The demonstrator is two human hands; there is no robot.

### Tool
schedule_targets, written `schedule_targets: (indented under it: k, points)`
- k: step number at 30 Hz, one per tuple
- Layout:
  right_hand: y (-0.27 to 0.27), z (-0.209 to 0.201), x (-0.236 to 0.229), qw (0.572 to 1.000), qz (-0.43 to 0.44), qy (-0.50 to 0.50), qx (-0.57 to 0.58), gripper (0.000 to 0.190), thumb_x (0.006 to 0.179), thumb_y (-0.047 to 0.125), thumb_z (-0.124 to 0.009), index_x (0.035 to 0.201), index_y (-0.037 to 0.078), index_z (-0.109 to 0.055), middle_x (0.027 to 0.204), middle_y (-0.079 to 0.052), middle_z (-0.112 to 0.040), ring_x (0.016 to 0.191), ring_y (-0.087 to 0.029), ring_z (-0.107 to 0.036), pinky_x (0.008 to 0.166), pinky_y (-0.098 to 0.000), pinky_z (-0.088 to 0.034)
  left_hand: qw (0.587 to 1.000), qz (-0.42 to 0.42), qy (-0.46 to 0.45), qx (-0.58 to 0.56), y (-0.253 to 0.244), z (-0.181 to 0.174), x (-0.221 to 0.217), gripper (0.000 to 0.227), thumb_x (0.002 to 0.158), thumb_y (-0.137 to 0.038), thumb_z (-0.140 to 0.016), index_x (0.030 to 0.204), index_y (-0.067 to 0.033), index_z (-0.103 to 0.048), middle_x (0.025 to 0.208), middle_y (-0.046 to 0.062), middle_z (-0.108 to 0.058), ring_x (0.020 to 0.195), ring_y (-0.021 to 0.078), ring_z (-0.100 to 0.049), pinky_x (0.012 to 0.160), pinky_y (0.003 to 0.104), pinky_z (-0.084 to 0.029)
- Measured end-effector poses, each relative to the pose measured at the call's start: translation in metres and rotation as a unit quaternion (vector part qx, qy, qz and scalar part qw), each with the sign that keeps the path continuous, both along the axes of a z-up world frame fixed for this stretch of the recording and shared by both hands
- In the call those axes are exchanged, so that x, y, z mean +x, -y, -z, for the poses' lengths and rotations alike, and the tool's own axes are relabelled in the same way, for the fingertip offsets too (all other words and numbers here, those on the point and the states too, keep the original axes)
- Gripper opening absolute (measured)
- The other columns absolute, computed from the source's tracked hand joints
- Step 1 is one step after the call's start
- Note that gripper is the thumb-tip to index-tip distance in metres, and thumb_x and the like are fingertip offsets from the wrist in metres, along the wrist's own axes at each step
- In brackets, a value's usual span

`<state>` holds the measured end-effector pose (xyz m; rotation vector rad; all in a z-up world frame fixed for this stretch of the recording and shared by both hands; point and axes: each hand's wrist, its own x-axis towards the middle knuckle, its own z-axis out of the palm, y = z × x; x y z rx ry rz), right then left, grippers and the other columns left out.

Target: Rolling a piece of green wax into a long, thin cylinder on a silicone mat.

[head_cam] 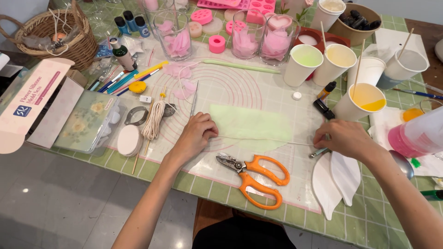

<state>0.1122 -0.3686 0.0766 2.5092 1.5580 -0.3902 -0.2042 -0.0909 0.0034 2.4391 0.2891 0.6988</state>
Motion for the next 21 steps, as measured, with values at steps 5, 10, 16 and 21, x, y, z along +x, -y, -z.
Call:
schedule_targets:
  k: [5,10,16,21]
  points:
    - [0.004,-0.014,-0.009,0.995,-0.052,0.006,0.079,0.043,0.072,0.024,-0.082,0.114,0.019,-0.077,0.114,-0.007,-0.072,0.111,-0.03,-0.065,0.097,-0.0419,-0.05,1.0,0.011,0.0,0.015,0.004,-0.005,0.003,0.007,0.076,0.001,-0.073,0.08,-0.0052,-0.073,0.084,0.006,-0.065,0.091,0.0266,-0.059,0.083,0.039,-0.047]
    - [-0.021,-0.003,-0.099,0.937,-0.161,-0.058,0.303,0.042,0.08,0.007,-0.072,0.122,0.009,-0.071,0.12,-0.01,-0.071,0.113,-0.031,-0.064,0.098,-0.0419,-0.051,0.999,0.034,-0.007,-0.007,0.01,-0.008,0.009,0.015,0.077,0.005,-0.069,0.086,-0.0054,-0.076,0.086,0.008,-0.064,0.092,0.028,-0.059,0.084,0.04,-0.049]
    - [-0.042,0.017,-0.12,0.918,-0.223,-0.054,0.322,0.053,0.074,0.005,-0.071,0.127,0.006,-0.067,0.125,-0.012,-0.066,0.116,-0.03,-0.061,0.098,-0.0411,-0.051,1.0,0.016,-0.017,-0.021,0.018,-0.013,0.004,0.019,0.078,0.007,-0.066,0.085,-0.0063,-0.078,0.086,0.008,-0.065,0.092,0.0274,-0.06,0.087,0.039,-0.049]
    - [-0.028,0.036,-0.089,0.926,-0.233,-0.096,0.281,0.048,0.079,0.002,-0.068,0.126,0.011,-0.068,0.126,-0.007,-0.068,0.116,-0.026,-0.061,0.1,-0.0373,-0.052,0.999,0.017,-0.01,-0.027,0.018,-0.001,0.01,0.013,0.081,0.003,-0.069,0.085,-0.0056,-0.077,0.086,0.007,-0.065,0.092,0.027,-0.059,0.087,0.039,-0.049]
